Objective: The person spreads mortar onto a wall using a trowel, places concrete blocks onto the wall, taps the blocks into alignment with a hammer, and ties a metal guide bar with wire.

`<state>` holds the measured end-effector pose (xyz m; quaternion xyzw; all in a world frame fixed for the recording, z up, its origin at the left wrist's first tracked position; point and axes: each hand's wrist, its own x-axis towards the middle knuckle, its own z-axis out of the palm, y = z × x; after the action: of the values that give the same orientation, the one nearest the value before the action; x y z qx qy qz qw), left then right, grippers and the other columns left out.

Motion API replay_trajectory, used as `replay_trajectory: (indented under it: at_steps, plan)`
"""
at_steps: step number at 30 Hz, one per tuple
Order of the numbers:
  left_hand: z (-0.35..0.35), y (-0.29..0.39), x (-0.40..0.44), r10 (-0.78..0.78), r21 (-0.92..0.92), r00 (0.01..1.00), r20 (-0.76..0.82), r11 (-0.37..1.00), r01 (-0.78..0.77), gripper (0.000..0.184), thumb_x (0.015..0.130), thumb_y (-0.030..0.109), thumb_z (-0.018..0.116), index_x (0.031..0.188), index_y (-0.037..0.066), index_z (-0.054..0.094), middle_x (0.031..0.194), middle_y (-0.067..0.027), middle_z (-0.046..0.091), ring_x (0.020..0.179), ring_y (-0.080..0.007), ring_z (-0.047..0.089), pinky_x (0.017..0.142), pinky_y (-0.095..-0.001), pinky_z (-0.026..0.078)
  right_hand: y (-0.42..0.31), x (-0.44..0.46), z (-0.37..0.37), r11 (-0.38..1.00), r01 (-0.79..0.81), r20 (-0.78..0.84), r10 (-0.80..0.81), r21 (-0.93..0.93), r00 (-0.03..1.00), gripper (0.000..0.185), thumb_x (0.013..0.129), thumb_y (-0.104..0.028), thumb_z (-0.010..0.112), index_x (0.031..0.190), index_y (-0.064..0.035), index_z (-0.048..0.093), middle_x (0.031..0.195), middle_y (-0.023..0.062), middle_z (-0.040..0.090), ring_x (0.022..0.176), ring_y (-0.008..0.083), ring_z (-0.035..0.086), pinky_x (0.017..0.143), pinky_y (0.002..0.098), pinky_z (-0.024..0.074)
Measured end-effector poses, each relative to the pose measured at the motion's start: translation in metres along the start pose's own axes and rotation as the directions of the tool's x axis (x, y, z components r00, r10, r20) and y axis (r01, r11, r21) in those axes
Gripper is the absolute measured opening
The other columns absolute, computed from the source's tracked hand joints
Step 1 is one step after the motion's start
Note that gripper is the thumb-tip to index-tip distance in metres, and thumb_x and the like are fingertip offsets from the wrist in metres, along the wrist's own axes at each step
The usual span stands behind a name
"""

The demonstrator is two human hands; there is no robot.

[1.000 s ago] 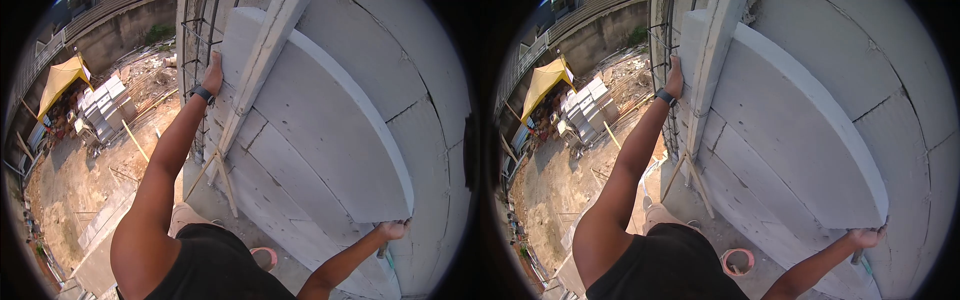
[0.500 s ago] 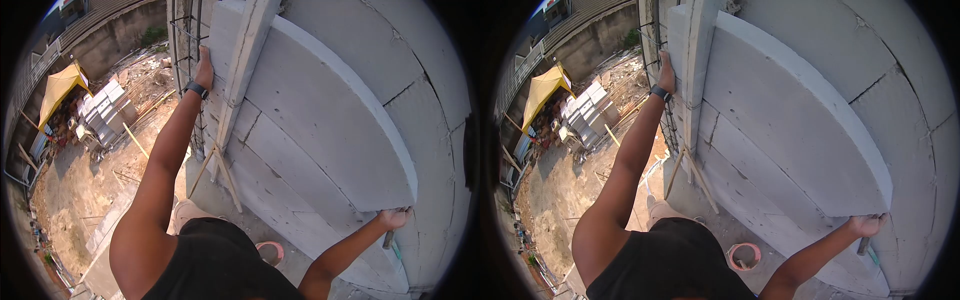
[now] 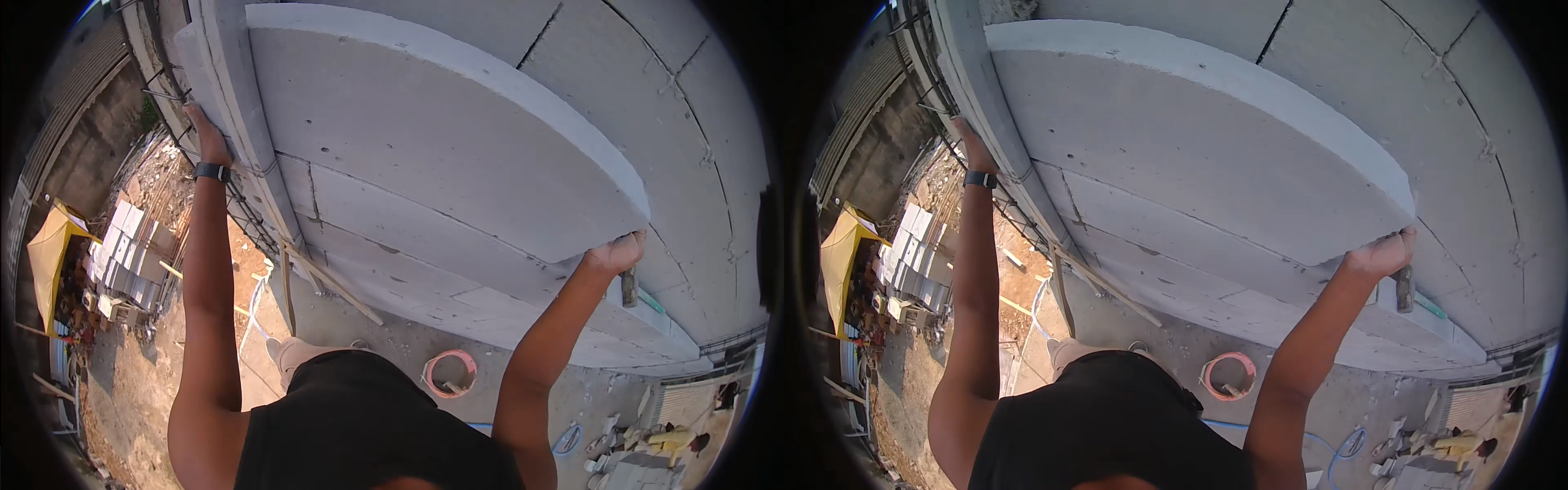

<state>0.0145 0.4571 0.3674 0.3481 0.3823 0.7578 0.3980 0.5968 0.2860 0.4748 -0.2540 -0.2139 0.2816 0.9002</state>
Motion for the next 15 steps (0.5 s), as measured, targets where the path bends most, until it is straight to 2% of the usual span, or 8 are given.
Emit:
replay_trajectory:
  at_steps: [1, 2, 4, 5, 6, 9, 12, 15]
  plan:
    - [0.002, 0.001, -0.002, 0.019, 0.019, 0.999, -0.026, 1.000, -0.019, 0.094, 0.094, 0.077, 0.022, 0.156, 0.005, 0.021, 0.155, -0.0148, 0.035, 0.136, -0.0312, 0.042, 0.113, -0.0407, 0.036, 0.002, 0.010, -0.015, 0.999, 0.029, 0.024, -0.028, -0.039, 0.999, 0.047, 0.097, -0.023, 0.038, 0.134, 0.0029, 0.053, 0.133, 0.0198, 0.056, 0.122, 0.0350, 0.054, 0.103, 0.0485, 0.0454]
    - [-0.003, 0.000, 0.003, 0.037, 0.037, 0.999, -0.002, 0.999, -0.037, 0.092, 0.095, 0.076, 0.019, 0.156, 0.007, 0.021, 0.155, -0.0142, 0.035, 0.137, -0.0312, 0.041, 0.113, -0.0415, 0.036, -0.004, 0.040, -0.057, 0.964, -0.177, 0.464, 0.067, 0.196, 0.883, 0.048, 0.098, -0.024, 0.037, 0.136, 0.0020, 0.051, 0.135, 0.0195, 0.055, 0.123, 0.0341, 0.054, 0.104, 0.0474, 0.0454]
    - [0.006, 0.006, 0.001, 0.131, 0.056, 0.991, 0.020, 0.990, -0.132, 0.090, 0.096, 0.075, 0.018, 0.157, 0.008, 0.020, 0.157, -0.0134, 0.032, 0.139, -0.0305, 0.038, 0.114, -0.0407, 0.034, -0.019, 0.053, -0.074, 0.861, -0.423, 0.816, 0.018, 0.281, 0.577, 0.049, 0.098, -0.024, 0.036, 0.139, 0.0010, 0.050, 0.137, 0.0192, 0.053, 0.124, 0.0332, 0.053, 0.104, 0.0464, 0.0455]
    - [0.006, 0.007, 0.002, 0.106, 0.076, 0.994, -0.004, 0.992, -0.106, 0.090, 0.096, 0.074, 0.017, 0.157, 0.008, 0.019, 0.158, -0.0129, 0.031, 0.140, -0.0301, 0.037, 0.115, -0.0405, 0.033, -0.009, 0.021, -0.032, 0.978, -0.094, 0.370, 0.019, 0.185, 0.929, 0.050, 0.099, -0.024, 0.036, 0.140, 0.0004, 0.048, 0.138, 0.0187, 0.052, 0.125, 0.0318, 0.053, 0.104, 0.0456, 0.0456]
    - [0.004, 0.007, 0.002, 0.086, 0.099, 0.996, -0.038, 0.992, -0.082, 0.089, 0.097, 0.073, 0.017, 0.157, 0.007, 0.018, 0.158, -0.0124, 0.029, 0.141, -0.0297, 0.035, 0.116, -0.0402, 0.032, 0.001, -0.002, -0.004, 0.988, 0.133, -0.167, -0.145, -0.084, 0.975, 0.050, 0.099, -0.024, 0.035, 0.142, -0.0001, 0.047, 0.140, 0.0181, 0.051, 0.126, 0.0303, 0.053, 0.104, 0.0448, 0.0457]
    - [0.002, 0.004, 0.004, 0.143, 0.151, 0.989, -0.046, 0.979, -0.135, 0.089, 0.098, 0.072, 0.016, 0.157, 0.006, 0.018, 0.159, -0.0122, 0.028, 0.142, -0.0296, 0.034, 0.117, -0.0394, 0.030, 0.013, -0.020, 0.009, 0.998, 0.055, 0.020, -0.055, -0.025, 0.998, 0.051, 0.099, -0.024, 0.036, 0.143, -0.0001, 0.045, 0.139, 0.0174, 0.052, 0.127, 0.0285, 0.052, 0.105, 0.0430, 0.0451]
    - [-0.005, 0.000, 0.009, 0.161, 0.192, 0.987, 0.012, 0.968, -0.161, 0.089, 0.097, 0.073, 0.016, 0.156, 0.005, 0.019, 0.159, -0.0127, 0.029, 0.141, -0.0298, 0.034, 0.117, -0.0393, 0.030, 0.012, -0.015, 0.005, 0.999, 0.010, 0.061, -0.008, -0.042, 0.998, 0.051, 0.100, -0.025, 0.037, 0.144, 0.0001, 0.043, 0.138, 0.0175, 0.052, 0.125, 0.0274, 0.054, 0.103, 0.0417, 0.0464]
    - [-0.006, -0.001, 0.011, 0.125, 0.105, 0.992, 0.016, 0.987, -0.126, 0.091, 0.096, 0.074, 0.016, 0.156, 0.005, 0.020, 0.158, -0.0129, 0.030, 0.141, -0.0299, 0.035, 0.116, -0.0396, 0.030, 0.001, -0.021, 0.011, 0.968, 0.054, -0.084, -0.076, -0.246, 0.994, 0.052, 0.100, -0.026, 0.038, 0.144, 0.0001, 0.042, 0.138, 0.0171, 0.052, 0.122, 0.0264, 0.055, 0.100, 0.0395, 0.0471]
